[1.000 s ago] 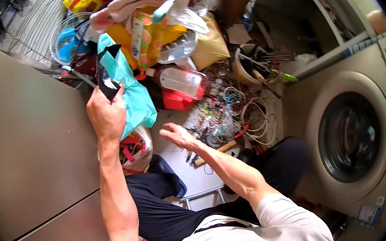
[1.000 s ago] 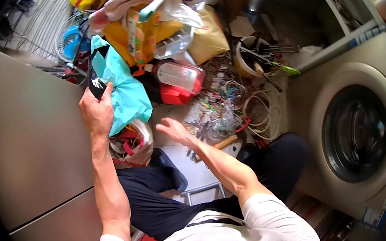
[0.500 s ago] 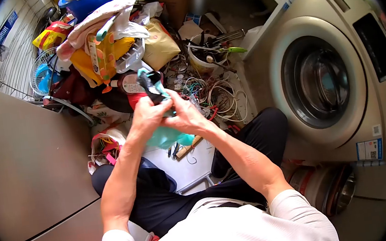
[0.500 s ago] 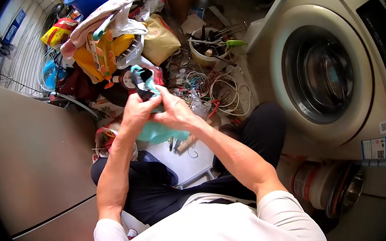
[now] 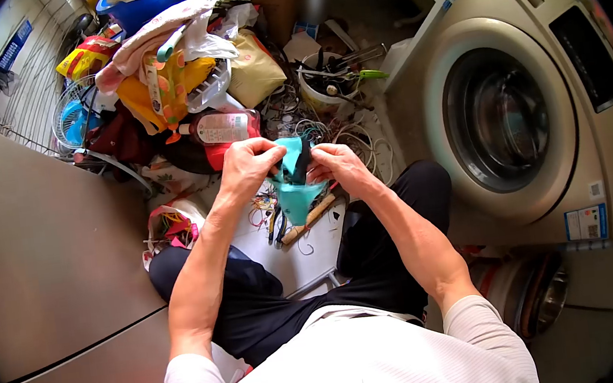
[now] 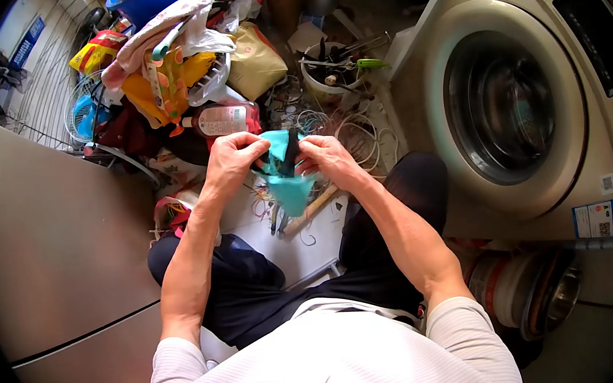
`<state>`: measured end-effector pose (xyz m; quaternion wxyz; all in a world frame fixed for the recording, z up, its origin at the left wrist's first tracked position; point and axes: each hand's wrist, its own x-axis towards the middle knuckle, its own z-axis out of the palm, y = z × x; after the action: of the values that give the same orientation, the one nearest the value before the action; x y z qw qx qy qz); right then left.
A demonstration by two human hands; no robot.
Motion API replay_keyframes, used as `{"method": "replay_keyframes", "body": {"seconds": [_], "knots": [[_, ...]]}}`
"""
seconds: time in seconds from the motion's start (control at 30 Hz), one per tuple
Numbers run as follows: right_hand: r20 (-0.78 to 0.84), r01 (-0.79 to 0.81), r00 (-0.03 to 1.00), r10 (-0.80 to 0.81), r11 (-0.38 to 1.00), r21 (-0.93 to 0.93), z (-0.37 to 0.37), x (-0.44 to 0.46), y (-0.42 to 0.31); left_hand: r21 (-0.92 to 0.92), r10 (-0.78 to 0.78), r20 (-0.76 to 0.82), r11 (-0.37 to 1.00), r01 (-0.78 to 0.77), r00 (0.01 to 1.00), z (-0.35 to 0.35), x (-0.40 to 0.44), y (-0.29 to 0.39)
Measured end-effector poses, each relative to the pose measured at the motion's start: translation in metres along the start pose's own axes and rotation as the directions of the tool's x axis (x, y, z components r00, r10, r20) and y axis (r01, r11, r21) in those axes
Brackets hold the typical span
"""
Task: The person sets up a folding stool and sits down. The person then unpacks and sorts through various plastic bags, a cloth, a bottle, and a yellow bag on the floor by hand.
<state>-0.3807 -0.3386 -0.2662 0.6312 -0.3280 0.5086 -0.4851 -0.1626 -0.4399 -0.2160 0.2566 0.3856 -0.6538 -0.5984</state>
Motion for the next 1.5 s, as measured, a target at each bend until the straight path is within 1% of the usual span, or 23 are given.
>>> {"method": "replay_keyframes", "body": {"seconds": [0.03,0.1,0.17,0.33,0.37,0.47,0.57,0.63,0.7,0.73,0.77,0.83,0.9,0.93,0.97,1.03,1.1,1.13,1.17,1.2,1.23,1.3,1.5], "knots": [[0.006,-0.005,1.000,0.005,1.000,0.002,-0.002,0.003,0.005,0.018,-0.036,-0.027,0.999,0.036,0.999,-0.002,-0.001,-0.009],[-0.160,-0.034,0.987,-0.005,0.971,-0.238,-0.002,0.006,0.014,0.001,-0.133,-0.018,0.991,0.133,0.991,-0.005,-0.001,-0.043],[-0.193,-0.126,0.980,0.050,0.904,-0.408,-0.006,0.016,0.044,-0.060,-0.185,-0.029,0.981,0.183,0.982,-0.005,-0.005,-0.068],[-0.113,-0.203,0.979,0.170,0.856,-0.475,0.026,0.027,0.086,-0.150,-0.202,-0.088,0.971,0.188,0.975,-0.016,-0.014,-0.088],[-0.220,-0.191,0.973,0.076,0.798,-0.572,0.039,0.025,0.096,-0.215,-0.220,-0.121,0.958,0.191,0.968,-0.017,-0.016,-0.087],[-0.319,-0.412,0.898,0.304,0.838,-0.358,0.057,0.034,0.116,-0.213,-0.196,-0.206,0.965,0.152,0.959,-0.018,-0.019,-0.084],[-0.243,-0.501,0.860,0.450,0.836,-0.223,0.069,0.035,0.111,-0.242,-0.188,-0.235,0.962,0.130,0.954,-0.017,-0.028,-0.074],[-0.304,-0.475,0.864,0.401,0.849,-0.232,0.070,0.044,0.128,-0.203,-0.184,-0.178,0.968,0.147,0.967,-0.016,-0.040,-0.065],[-0.351,-0.427,0.897,0.268,0.725,-0.540,0.053,0.064,0.157,-0.221,-0.201,-0.159,0.961,0.164,0.967,-0.018,-0.049,-0.065],[-0.294,-0.497,0.867,0.403,0.740,-0.453,0.057,0.051,0.123,-0.227,-0.205,-0.154,0.959,0.168,0.966,-0.018,-0.053,-0.062],[-0.344,-0.438,0.891,0.295,0.758,-0.484,0.049,0.061,0.155,-0.231,-0.208,-0.150,0.958,0.171,0.966,-0.020,-0.056,-0.059],[-0.274,-0.385,0.916,0.292,0.831,-0.402,0.050,0.060,0.146,-0.290,-0.218,-0.157,0.942,0.166,0.963,-0.026,-0.059,-0.055],[-0.246,-0.286,0.950,0.192,0.850,-0.442,0.042,0.061,0.124,-0.264,-0.184,-0.246,0.957,0.117,0.951,-0.037,-0.058,-0.058],[-0.241,-0.262,0.959,0.146,0.777,-0.572,0.042,0.053,0.088,-0.247,-0.176,-0.306,0.964,0.101,0.936,-0.043,-0.056,-0.061],[-0.251,-0.154,0.968,0.010,0.814,-0.560,0.026,0.058,0.101,-0.191,-0.159,-0.360,0.977,0.094,0.919,-0.051,-0.052,-0.067],[-0.191,0.020,0.952,-0.237,0.675,-0.738,0.008,0.045,0.073,-0.196,-0.132,-0.386,0.979,0.059,0.913,-0.060,-0.048,-0.062],[-0.235,-0.053,0.960,-0.151,0.728,-0.684,-0.004,0.027,0.033,-0.141,-0.101,-0.402,0.989,0.047,0.910,-0.060,-0.044,-0.060],[-0.193,0.067,0.949,-0.250,0.755,-0.652,-0.009,0.016,0.016,-0.128,-0.096,-0.356,0.990,0.054,0.930,-0.056,-0.044,-0.054],[-0.234,0.051,0.950,-0.206,0.842,-0.537,-0.015,0.007,-0.001,-0.116,-0.095,-0.306,0.991,0.062,0.947,-0.051,-0.043,-0.049],[-0.248,0.062,0.940,-0.234,0.833,-0.550,-0.018,-0.006,-0.027,-0.076,-0.016,-0.247,0.997,-0.003,0.969,-0.047,-0.039,-0.048],[-0.259,0.075,0.930,-0.261,0.825,-0.560,-0.022,-0.018,-0.049,-0.076,-0.068,-0.187,0.996,0.055,0.980,-0.044,-0.036,-0.039],[-0.307,0.067,0.913,-0.269,0.841,-0.537,-0.037,-0.034,-0.075,-0.197,-0.024,-0.135,0.980,-0.003,0.991,-0.037,-0.025,-0.026],[-0.390,0.136,0.859,-0.331,0.883,-0.449,-0.072,-0.068,-0.121,-0.192,0.007,-0.249,0.980,-0.056,0.968,-0.044,0.010,-0.027]]}}
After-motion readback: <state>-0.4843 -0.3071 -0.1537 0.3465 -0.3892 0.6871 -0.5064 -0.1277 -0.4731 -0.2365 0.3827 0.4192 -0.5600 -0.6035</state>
